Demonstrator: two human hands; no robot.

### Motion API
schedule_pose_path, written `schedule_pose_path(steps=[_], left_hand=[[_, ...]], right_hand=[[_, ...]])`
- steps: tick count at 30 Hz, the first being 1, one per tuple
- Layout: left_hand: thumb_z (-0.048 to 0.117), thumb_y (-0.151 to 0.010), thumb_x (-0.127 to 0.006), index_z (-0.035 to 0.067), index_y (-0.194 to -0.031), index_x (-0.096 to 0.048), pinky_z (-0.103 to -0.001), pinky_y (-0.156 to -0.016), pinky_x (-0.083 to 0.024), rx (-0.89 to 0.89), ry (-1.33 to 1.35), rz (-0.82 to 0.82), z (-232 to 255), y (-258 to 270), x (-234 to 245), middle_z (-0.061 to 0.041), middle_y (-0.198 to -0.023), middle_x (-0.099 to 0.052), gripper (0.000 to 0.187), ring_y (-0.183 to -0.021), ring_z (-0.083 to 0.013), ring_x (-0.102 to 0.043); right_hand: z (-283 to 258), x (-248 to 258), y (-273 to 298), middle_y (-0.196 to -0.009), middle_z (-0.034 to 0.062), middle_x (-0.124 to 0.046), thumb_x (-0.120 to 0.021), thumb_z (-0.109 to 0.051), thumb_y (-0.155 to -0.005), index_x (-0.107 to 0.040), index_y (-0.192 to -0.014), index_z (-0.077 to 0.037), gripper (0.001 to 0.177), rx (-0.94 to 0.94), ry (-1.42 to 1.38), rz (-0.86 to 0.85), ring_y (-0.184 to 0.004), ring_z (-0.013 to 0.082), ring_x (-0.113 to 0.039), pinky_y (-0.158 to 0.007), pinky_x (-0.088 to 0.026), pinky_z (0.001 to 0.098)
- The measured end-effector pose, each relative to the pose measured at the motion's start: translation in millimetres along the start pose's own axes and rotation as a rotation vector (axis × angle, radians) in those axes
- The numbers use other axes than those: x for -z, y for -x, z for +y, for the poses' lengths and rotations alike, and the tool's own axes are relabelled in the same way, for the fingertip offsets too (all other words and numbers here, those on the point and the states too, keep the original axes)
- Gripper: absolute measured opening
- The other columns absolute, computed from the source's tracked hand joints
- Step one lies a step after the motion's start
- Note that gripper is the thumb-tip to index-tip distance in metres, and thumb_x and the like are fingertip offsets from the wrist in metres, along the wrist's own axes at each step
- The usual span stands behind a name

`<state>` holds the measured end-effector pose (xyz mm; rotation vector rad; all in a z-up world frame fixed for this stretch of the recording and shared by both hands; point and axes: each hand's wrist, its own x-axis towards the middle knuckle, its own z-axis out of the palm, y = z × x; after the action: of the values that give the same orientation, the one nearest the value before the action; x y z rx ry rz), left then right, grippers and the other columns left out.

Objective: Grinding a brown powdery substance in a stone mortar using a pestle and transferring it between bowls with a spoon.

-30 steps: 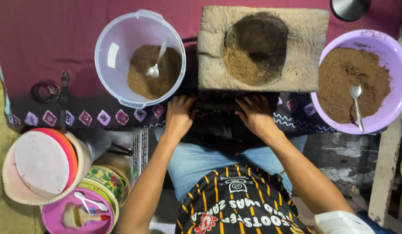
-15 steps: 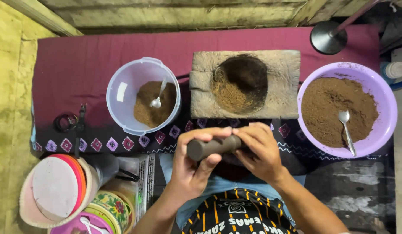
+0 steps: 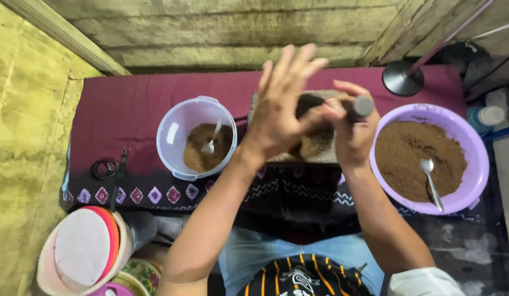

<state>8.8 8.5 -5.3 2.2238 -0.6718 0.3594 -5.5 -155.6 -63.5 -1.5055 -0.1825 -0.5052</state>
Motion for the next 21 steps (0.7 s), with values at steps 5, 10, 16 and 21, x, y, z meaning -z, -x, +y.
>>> schedule_pose_path(steps=[5,10,16,21], left_hand=[[0.056,-0.102,-0.039,0.011,-0.15,-0.046,-0.061,-0.124,-0.009,0.348,-0.155,-0.027,-121,27,-58,-0.017,-0.163,-0.034,0.066,-0.154,-0.0385,-0.018],[0.038,-0.107,-0.052,0.008,-0.148,-0.051,-0.064,-0.121,-0.024,0.351,-0.203,-0.047,-156,43,-84,-0.017,-0.161,-0.035,0.051,-0.152,-0.0375,-0.019],[0.027,-0.107,-0.051,0.008,-0.143,-0.055,-0.057,-0.118,-0.036,0.324,-0.184,0.016,-158,44,-83,-0.015,-0.155,-0.047,0.04,-0.149,-0.035,-0.029],[0.025,-0.107,-0.053,0.009,-0.142,-0.055,-0.057,-0.115,-0.044,0.31,-0.218,0.033,-160,46,-87,-0.014,-0.153,-0.049,0.039,-0.148,-0.0359,-0.032]], right_hand=[[-5,28,-12,-0.061,0.0041,-0.046,-0.066,-0.019,-0.095,-0.051,-0.081,-0.013,0.021,0.04,-0.325,0.201,-0.052,0.0179,-0.049,-0.06,-0.055,0.0349],[-41,52,-15,-0.078,0.0048,-0.037,-0.056,-0.029,-0.099,-0.045,-0.086,-0.01,0.025,0.147,-0.428,0.186,-0.058,0.0174,-0.036,-0.052,-0.04,0.0355],[32,-7,11,-0.067,0.004,-0.038,-0.055,0.0,-0.087,-0.047,-0.055,-0.004,0.034,0.271,-0.154,0.216,-0.047,0.023,-0.051,-0.051,-0.047,0.0308],[57,-22,1,-0.057,0.0099,-0.054,-0.058,0.001,-0.09,-0.054,-0.077,-0.005,0.015,0.196,-0.172,0.077,-0.041,0.0187,-0.05,-0.037,-0.044,0.0298]])
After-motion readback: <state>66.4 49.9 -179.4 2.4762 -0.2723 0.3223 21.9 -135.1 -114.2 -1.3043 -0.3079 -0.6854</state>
